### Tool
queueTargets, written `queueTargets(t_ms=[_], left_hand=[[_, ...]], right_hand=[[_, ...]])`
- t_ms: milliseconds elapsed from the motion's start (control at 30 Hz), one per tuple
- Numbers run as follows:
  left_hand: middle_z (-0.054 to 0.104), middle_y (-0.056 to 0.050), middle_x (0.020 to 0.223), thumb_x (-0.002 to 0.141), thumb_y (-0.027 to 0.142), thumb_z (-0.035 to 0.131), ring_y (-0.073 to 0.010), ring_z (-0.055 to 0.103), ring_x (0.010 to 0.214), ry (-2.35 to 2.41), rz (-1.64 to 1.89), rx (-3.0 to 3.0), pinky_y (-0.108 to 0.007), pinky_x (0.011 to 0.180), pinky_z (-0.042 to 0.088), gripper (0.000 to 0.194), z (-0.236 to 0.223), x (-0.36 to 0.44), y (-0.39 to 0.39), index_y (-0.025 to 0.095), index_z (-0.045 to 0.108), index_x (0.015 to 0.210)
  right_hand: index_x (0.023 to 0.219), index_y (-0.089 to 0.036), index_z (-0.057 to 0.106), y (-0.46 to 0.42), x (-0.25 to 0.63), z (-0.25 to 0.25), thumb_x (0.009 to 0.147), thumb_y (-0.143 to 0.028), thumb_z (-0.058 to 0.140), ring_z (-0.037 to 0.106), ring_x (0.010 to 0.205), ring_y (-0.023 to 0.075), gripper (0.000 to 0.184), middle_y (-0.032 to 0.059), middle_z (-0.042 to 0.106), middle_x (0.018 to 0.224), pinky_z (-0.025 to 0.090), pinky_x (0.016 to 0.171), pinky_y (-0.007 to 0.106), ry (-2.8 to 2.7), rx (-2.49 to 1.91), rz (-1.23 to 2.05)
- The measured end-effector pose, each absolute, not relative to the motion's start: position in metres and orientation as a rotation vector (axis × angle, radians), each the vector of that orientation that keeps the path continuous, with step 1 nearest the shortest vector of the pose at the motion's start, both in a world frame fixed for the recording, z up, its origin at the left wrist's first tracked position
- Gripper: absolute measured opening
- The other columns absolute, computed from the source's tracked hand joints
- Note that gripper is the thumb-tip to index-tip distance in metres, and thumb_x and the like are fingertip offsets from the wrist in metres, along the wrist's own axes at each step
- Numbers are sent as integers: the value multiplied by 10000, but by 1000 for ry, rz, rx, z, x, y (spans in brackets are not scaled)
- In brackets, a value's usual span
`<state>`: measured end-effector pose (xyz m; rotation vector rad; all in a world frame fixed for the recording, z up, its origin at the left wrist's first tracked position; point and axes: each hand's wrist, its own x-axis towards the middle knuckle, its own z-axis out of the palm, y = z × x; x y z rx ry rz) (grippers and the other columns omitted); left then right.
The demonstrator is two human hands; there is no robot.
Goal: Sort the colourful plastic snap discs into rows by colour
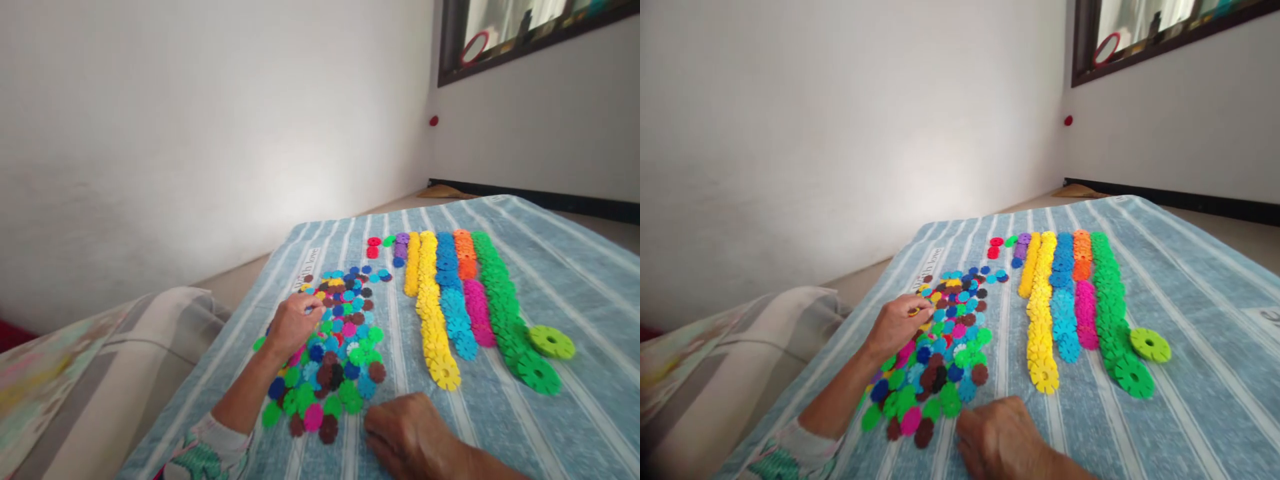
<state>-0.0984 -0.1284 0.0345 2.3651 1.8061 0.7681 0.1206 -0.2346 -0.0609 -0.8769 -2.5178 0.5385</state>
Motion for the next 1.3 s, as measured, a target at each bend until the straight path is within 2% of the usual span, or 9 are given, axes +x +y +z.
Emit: queueTargets(t_ms=[167, 400, 767, 867, 1000, 1300], left_hand=[[715, 9, 730, 757, 217, 553, -168, 643, 761, 1894, 686, 2285, -260, 734, 472, 171, 28, -140, -152, 211, 697, 664], [700, 4, 748, 716, 158, 592, -163, 628, 772, 1899, 638, 2228, -251, 726, 471, 114, 16, -158, -164, 201, 696, 697], [704, -40, 840, 757, 157, 598, -205, 618, 900, 1836, 639, 2317, -334, 865, 476, 115, 0, -166, -169, 190, 708, 768], [708, -57, 932, 783, 152, 579, -212, 612, 951, 1714, 713, 2398, -377, 916, 470, 143, -7, -161, -169, 187, 709, 831], [661, -91, 1143, 790, 150, 571, -246, 561, 1111, 1632, 736, 2487, -444, 987, 449, 270, -14, -153, -168, 204, 701, 1021], [554, -120, 1330, 799, 103, 517, -298, 442, 1297, 1653, 460, 2505, -515, 1080, 376, 420, -12, -145, -173, 222, 665, 1173]], right_hand=[[710, -219, 445, -237, 122, -68, 790, -154, 471, 595, 505, 103, 106, -38, 634, 609, 274, 472, 223, -2443, -840, 572], [678, -217, 445, -237, 125, -71, 854, -187, 416, 590, 479, 101, 181, -29, 611, 561, 290, 466, 216, -2438, -812, 517], [667, -223, 457, -239, 130, -78, 910, -210, 420, 571, 452, 104, 246, -35, 589, 538, 308, 440, 218, -2478, -821, 461], [667, -224, 453, -239, 130, -77, 917, -218, 418, 569, 444, 104, 252, -37, 590, 536, 311, 434, 215, -2467, -821, 466], [675, -225, 468, -240, 130, -76, 935, -231, 395, 574, 445, 109, 270, -31, 594, 538, 315, 432, 219, -2455, -817, 466], [669, -225, 476, -240, 129, -72, 957, -251, 374, 581, 456, 113, 306, -27, 599, 547, 330, 442, 218, -2452, -837, 482]])
